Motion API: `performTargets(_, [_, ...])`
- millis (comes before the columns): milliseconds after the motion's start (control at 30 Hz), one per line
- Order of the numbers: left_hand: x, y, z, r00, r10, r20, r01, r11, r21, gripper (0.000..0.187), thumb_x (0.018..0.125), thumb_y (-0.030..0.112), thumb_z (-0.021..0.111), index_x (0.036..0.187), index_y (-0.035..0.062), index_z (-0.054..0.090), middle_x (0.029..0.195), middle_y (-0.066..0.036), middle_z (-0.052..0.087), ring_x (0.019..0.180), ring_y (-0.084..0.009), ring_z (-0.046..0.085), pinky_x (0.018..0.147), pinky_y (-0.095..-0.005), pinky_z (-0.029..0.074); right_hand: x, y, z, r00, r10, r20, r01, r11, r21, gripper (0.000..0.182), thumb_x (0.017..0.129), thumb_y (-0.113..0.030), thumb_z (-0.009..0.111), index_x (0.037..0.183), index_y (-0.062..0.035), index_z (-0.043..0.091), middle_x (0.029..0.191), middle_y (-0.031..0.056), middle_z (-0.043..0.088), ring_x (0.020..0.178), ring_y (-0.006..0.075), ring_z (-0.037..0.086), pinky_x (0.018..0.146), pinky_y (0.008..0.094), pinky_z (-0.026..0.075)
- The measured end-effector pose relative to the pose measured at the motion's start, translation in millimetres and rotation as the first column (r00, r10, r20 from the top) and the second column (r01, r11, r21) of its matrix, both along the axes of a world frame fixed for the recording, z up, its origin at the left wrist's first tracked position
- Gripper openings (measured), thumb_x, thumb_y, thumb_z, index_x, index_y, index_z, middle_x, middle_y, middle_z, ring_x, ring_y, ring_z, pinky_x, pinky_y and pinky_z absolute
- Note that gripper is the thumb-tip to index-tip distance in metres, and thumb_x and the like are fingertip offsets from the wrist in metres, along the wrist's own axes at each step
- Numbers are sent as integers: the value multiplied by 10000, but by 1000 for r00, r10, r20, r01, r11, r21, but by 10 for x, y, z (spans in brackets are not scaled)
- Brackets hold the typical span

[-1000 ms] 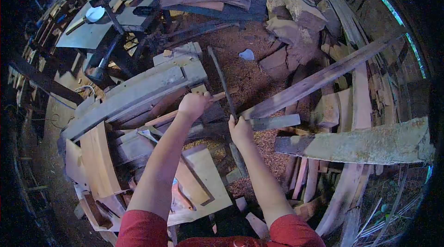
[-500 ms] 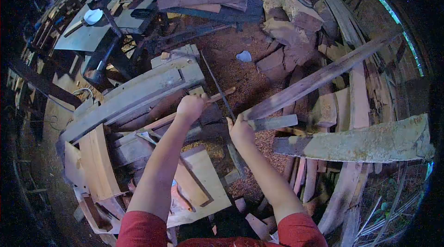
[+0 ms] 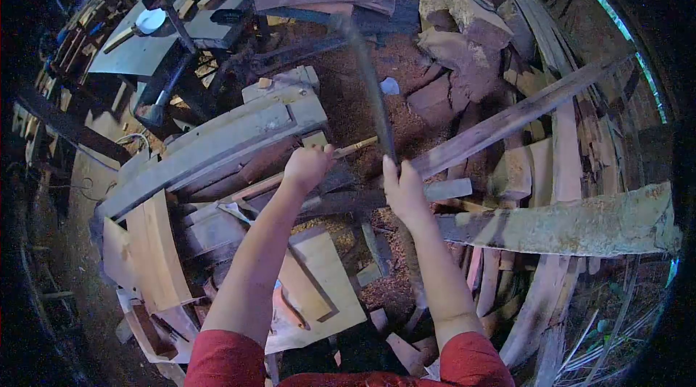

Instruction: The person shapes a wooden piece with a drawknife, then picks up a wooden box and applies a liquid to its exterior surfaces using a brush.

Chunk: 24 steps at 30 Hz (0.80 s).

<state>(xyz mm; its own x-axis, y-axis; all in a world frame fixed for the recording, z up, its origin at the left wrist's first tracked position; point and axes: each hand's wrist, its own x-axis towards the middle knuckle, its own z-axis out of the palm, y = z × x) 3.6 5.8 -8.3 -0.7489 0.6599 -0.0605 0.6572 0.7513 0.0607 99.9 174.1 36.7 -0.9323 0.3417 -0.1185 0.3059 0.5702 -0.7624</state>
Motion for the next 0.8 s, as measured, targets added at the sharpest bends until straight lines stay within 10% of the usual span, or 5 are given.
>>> performTargets(133, [-16, 40, 56, 997, 9, 83, -6, 999, -45, 194, 760, 231, 427, 809, 46, 458, 714, -118, 559, 653, -255, 561, 526, -344, 452, -38, -136, -368, 990, -116, 74, 106, 986, 131, 471, 791, -392, 370, 794, 67, 478, 726, 271, 513, 754, 395, 498, 660, 435, 389])
performTargets(400, [-94, -7, -250, 991, -37, -130, 39, 999, 13, 180, 746, 201, 430, 818, 37, 437, 601, -97, 557, 532, -252, 560, 459, -350, 445, -71, -10, -934, 924, 1, 383, 110, 958, -266, 536, 783, -439, 362, 893, 72, 481, 799, 255, 528, 796, 367, 507, 699, 396, 399])
performTargets(467, [-99, -12, -244, 997, -24, -75, 24, 1000, -5, 180, 744, 199, 432, 825, 38, 434, 607, -97, 558, 539, -250, 563, 461, -349, 446, -57, -23, -1010, 955, -55, 291, 124, 966, -225, 491, 788, -442, 363, 798, 36, 475, 650, 171, 534, 604, 294, 535, 553, 367, 430])
performTargets(533, [-83, -5, -151, 999, -30, -18, 30, 999, -34, 181, 742, 197, 433, 832, 40, 430, 613, -97, 559, 547, -248, 565, 464, -347, 447, -17, -75, -547, 918, 69, 390, 218, 735, -642, 368, 805, -396, 380, 673, -52, 372, 470, 35, 397, 341, 127, 383, 330, 259, 336])
performTargets(800, [-77, -8, -186, 997, -14, -77, 10, 999, -50, 165, 755, 208, 414, 793, 48, 427, 593, -96, 555, 533, -243, 563, 442, -354, 442, -51, -105, -858, 980, -29, 195, 102, 922, -373, 392, 796, -395, 398, 658, -28, 394, 460, 59, 403, 349, 154, 400, 346, 277, 343])
